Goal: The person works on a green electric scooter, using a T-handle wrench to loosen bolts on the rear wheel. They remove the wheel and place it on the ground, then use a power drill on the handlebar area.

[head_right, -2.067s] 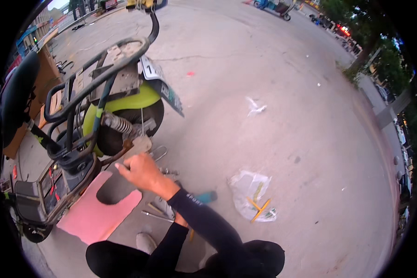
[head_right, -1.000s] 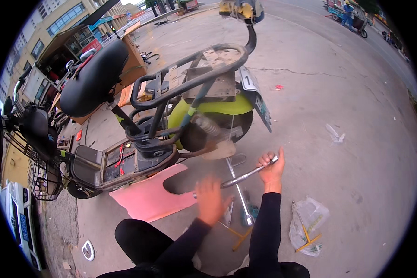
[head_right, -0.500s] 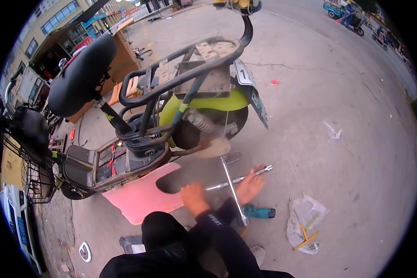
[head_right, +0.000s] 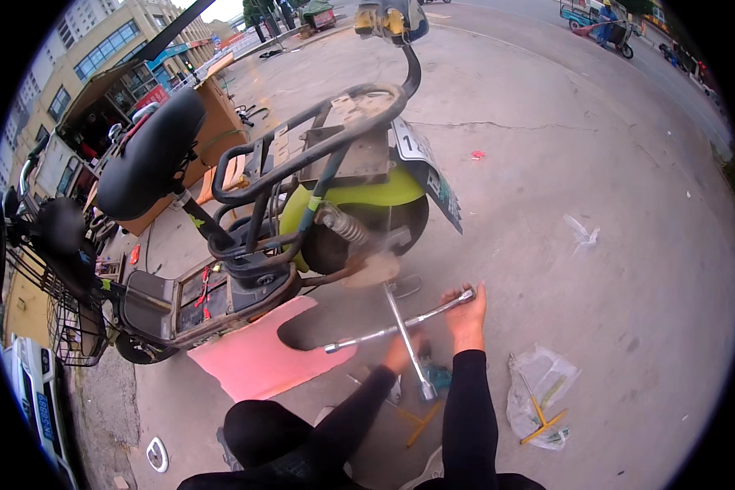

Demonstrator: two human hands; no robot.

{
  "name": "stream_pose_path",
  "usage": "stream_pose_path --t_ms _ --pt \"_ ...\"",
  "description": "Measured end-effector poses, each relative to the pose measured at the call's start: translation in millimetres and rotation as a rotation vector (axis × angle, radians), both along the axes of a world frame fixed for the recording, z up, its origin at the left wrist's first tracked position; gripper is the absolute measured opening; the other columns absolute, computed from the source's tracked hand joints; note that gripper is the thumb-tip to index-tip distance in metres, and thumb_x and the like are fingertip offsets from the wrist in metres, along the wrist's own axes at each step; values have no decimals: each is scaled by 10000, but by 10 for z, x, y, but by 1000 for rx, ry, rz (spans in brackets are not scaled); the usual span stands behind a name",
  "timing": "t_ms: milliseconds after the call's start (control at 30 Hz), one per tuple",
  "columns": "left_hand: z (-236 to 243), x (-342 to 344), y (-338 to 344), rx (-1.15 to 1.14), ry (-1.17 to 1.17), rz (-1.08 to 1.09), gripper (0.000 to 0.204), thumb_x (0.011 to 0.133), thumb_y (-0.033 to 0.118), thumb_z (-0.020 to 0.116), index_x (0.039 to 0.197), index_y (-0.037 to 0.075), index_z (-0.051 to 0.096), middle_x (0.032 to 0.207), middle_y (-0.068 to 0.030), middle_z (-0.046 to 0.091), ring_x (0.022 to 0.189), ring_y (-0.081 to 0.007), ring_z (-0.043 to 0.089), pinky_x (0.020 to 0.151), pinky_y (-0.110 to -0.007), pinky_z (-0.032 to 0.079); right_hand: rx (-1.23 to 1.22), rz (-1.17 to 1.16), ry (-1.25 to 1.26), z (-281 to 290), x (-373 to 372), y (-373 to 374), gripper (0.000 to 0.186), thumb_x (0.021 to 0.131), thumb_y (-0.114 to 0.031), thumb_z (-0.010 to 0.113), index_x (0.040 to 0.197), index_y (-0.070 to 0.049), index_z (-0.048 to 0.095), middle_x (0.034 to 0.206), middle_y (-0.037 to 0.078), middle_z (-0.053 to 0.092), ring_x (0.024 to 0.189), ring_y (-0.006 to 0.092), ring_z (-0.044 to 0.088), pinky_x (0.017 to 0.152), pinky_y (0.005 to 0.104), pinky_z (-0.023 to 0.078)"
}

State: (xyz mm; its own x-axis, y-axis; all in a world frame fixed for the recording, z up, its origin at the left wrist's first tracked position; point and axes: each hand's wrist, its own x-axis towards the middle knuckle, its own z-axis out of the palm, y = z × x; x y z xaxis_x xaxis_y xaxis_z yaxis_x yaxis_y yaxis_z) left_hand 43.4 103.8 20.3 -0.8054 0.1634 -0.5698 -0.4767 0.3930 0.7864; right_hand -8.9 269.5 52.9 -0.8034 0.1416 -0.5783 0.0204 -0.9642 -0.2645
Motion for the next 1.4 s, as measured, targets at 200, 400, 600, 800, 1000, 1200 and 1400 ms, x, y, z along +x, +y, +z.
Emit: stream_pose_path --t_ms 200,400,600,800,1000,1200,1400 --pt "1265 536 -243 -731 1219 -284 175 796 194 678 914 66 670 868 -165 667 772 -347 628 730 -426 506 -120 -64 59 194 -46 266 385 953 -459 554 693 -181 495 558 -50 431 507 124 459 604 310 426" --pt "-69 249 -505 -595 766 -124 261 826 244 702 964 39 617 832 -191 640 805 -392 621 737 -488 483 386 118 135 835 -30 214 404 954 -394 571 624 -200 444 497 -52 361 421 74 373 486 308 363" --pt "-579 -59 266 168 385 166 273 933 220 605 1142 45 625 1013 -128 658 980 -318 627 846 -436 485 1735 70 375 1456 271 -1379 393 884 -290 669 607 -49 531 569 89 579 459 261 554 450 394 391" --pt "-96 -268 1070 1170 -200 316 341 957 214 578 1268 76 552 1212 -107 558 1153 -279 517 964 -430 412 2436 747 663 476 558 -2138 272 828 -345 660 734 -92 690 724 109 686 665 349 660 597 478 502" --pt "-235 -249 925 1306 -259 332 429 970 191 565 1377 104 462 1385 -71 432 1301 -243 384 1071 -442 321 1685 722 898 885 364 -1399 462 791 -395 689 1076 -38 617 1111 191 599 1075 391 556 932 486 442" --pt "-179 -280 1032 1083 -298 403 514 996 220 532 1474 126 368 1496 -43 389 1383 -209 348 1124 -444 305 1029 -55 -320 129 0 393 597 913 -460 622 1201 55 528 1213 239 579 1121 374 561 952 464 449" --pt "-72 156 156 407 88 154 266 945 254 548 1128 95 654 1103 -115 675 986 -271 653 866 -369 510 -202 -34 163 606 -42 -170 543 918 -632 512 732 -123 474 633 -4 458 589 160 452 643 342 437"
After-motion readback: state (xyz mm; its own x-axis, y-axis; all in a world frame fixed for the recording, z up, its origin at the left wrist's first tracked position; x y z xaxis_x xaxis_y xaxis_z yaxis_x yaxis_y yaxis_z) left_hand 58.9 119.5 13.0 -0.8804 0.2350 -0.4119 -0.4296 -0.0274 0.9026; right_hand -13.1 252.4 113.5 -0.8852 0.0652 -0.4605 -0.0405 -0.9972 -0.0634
